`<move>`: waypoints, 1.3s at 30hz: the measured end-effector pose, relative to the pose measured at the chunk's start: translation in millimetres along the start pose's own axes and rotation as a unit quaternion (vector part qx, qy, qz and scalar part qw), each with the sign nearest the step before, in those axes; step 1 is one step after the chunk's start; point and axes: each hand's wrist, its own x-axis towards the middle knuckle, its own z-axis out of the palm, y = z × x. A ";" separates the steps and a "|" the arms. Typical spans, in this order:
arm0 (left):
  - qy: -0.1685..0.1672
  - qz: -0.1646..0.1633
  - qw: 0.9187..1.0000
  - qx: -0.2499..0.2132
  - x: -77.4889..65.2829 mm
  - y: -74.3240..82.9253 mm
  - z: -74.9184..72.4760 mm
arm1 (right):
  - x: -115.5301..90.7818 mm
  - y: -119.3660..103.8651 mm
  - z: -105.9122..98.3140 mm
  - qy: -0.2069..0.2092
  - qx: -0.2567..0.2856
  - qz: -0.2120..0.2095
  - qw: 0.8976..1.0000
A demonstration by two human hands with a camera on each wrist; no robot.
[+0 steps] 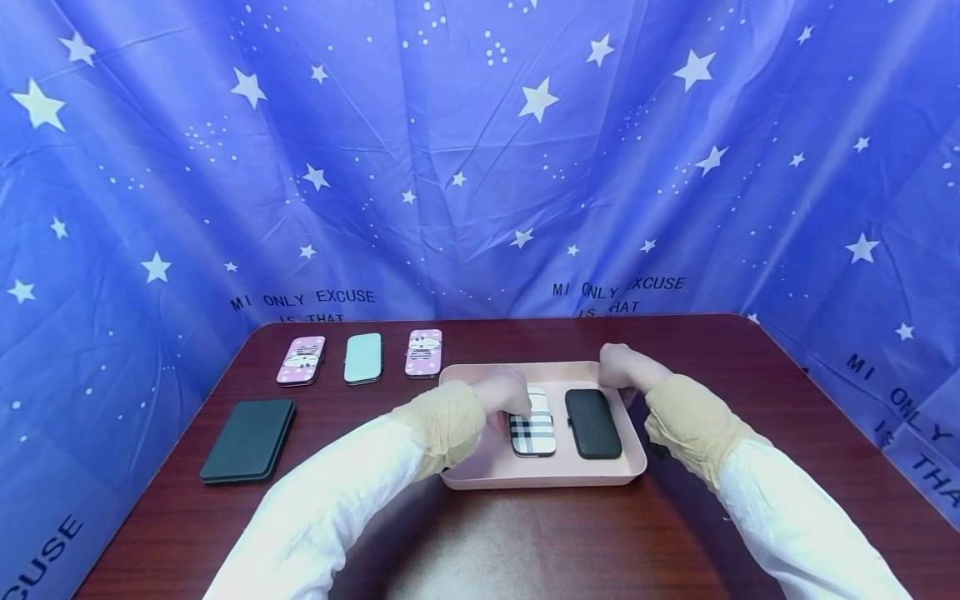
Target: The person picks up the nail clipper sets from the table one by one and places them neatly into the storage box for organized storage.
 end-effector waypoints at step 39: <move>0.018 0.211 0.972 -0.100 -55.5 -32.6 -51.0 | 5.3 3.7 1.9 0.004 0.021 0.009 1.000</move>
